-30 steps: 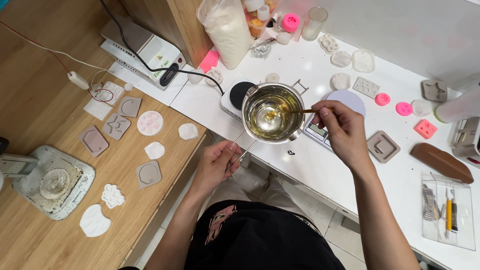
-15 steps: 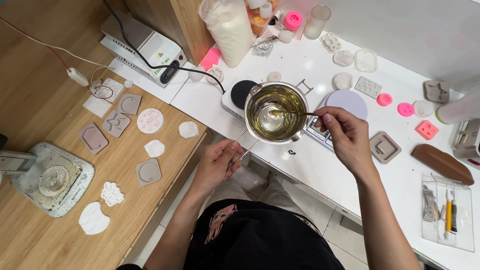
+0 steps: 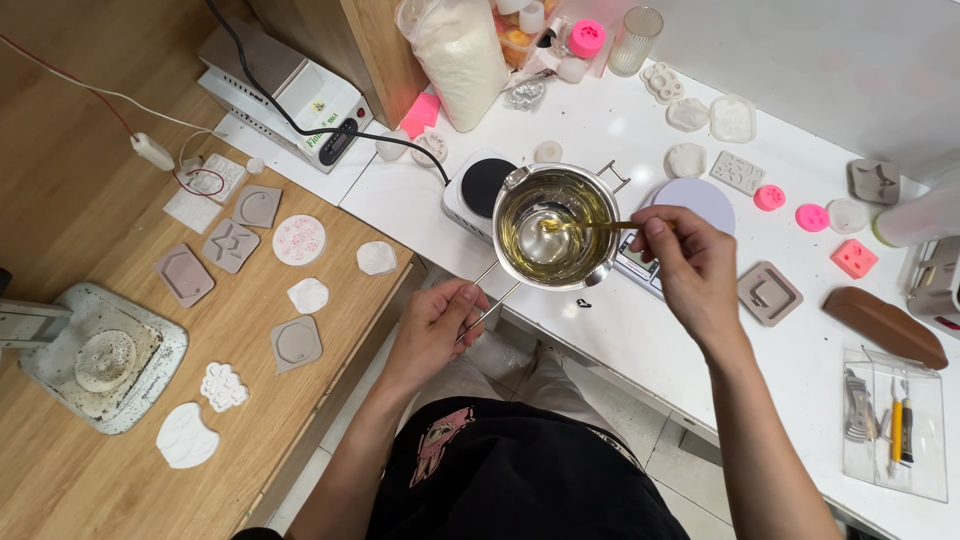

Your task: Melting wax and pouring it into silicone molds to create wax melts.

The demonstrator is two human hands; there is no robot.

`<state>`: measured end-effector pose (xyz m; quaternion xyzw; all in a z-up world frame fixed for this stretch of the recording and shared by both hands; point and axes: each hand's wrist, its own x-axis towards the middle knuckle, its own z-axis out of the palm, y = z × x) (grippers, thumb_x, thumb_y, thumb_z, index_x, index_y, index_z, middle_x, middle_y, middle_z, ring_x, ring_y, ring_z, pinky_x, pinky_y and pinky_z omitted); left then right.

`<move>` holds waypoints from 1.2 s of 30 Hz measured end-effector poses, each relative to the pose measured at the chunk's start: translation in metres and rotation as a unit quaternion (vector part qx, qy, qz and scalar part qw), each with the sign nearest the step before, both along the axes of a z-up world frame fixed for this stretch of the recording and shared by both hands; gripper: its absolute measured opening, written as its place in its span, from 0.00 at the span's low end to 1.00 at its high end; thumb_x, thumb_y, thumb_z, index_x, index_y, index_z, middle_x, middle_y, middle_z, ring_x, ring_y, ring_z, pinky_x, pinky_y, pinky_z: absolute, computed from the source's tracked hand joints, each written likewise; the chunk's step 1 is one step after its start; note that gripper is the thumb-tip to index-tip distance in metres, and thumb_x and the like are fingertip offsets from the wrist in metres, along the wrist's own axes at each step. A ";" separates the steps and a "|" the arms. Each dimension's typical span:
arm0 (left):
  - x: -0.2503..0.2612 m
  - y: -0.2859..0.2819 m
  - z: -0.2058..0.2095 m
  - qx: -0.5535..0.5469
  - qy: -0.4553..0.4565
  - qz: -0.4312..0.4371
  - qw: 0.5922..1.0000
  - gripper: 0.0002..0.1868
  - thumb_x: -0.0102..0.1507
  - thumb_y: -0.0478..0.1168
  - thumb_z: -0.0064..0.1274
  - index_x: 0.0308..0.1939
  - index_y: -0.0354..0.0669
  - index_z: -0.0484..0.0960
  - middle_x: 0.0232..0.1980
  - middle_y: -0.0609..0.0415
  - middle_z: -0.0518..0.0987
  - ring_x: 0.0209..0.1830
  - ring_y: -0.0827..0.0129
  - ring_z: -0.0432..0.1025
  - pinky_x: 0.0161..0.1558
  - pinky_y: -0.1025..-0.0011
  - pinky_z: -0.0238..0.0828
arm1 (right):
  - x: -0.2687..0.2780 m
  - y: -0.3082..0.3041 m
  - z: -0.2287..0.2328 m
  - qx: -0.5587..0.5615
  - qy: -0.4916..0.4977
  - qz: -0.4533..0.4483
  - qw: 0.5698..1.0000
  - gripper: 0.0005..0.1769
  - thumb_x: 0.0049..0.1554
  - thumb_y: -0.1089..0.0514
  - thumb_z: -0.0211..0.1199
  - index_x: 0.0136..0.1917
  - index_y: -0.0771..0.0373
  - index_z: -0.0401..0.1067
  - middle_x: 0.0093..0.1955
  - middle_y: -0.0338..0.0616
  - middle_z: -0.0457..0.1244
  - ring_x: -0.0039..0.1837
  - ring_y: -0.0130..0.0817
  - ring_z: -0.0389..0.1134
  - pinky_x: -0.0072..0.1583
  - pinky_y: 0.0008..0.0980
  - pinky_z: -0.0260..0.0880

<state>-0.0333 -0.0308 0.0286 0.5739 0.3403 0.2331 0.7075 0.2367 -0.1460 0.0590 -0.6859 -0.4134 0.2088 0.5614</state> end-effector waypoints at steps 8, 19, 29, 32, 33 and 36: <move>0.001 0.010 -0.015 -0.029 -0.014 0.026 0.999 0.16 0.73 0.38 0.39 0.37 0.35 0.79 0.13 0.48 0.66 0.06 0.75 0.54 0.10 0.81 0.51 | -0.005 0.015 -0.016 -0.005 0.062 0.019 0.998 0.14 0.66 0.66 0.54 0.63 0.69 0.73 0.38 0.48 0.67 0.41 0.29 0.66 0.49 0.25 0.69; -0.001 0.044 -0.030 -0.012 0.006 0.037 0.999 0.16 0.74 0.39 0.38 0.38 0.35 0.78 0.14 0.50 0.65 0.06 0.75 0.54 0.11 0.80 0.52 | -0.002 0.050 -0.030 -0.006 0.090 0.043 0.995 0.13 0.66 0.67 0.53 0.60 0.69 0.74 0.40 0.50 0.68 0.43 0.30 0.68 0.52 0.28 0.69; 0.023 0.057 -0.065 -0.041 -0.003 0.033 0.999 0.15 0.74 0.37 0.37 0.38 0.36 0.78 0.14 0.50 0.66 0.06 0.75 0.54 0.11 0.80 0.52 | 0.018 0.054 -0.049 -0.027 0.080 0.034 0.996 0.12 0.67 0.66 0.54 0.60 0.67 0.74 0.41 0.51 0.69 0.43 0.31 0.68 0.53 0.30 0.69; 0.040 0.054 -0.088 -0.056 -0.025 0.023 0.998 0.15 0.74 0.37 0.38 0.38 0.36 0.78 0.14 0.49 0.66 0.06 0.74 0.54 0.10 0.80 0.51 | 0.023 0.044 -0.057 -0.039 0.087 0.008 0.995 0.14 0.67 0.63 0.54 0.65 0.68 0.69 0.40 0.51 0.68 0.42 0.33 0.68 0.51 0.30 0.68; 0.045 0.053 -0.094 -0.059 -0.036 0.019 0.997 0.15 0.74 0.37 0.38 0.37 0.35 0.78 0.14 0.49 0.66 0.05 0.74 0.54 0.10 0.80 0.51 | 0.024 0.040 -0.058 -0.037 0.091 -0.009 0.995 0.19 0.68 0.61 0.53 0.70 0.69 0.65 0.41 0.51 0.67 0.43 0.34 0.67 0.51 0.31 0.67; 0.056 0.044 -0.091 -0.063 -0.042 0.010 0.997 0.15 0.74 0.37 0.39 0.37 0.35 0.78 0.14 0.48 0.67 0.05 0.73 0.55 0.10 0.80 0.52 | 0.034 0.026 -0.095 -0.017 0.178 -0.108 0.978 0.27 0.72 0.48 0.38 0.70 0.73 0.62 0.53 0.55 0.66 0.54 0.38 0.67 0.54 0.32 0.66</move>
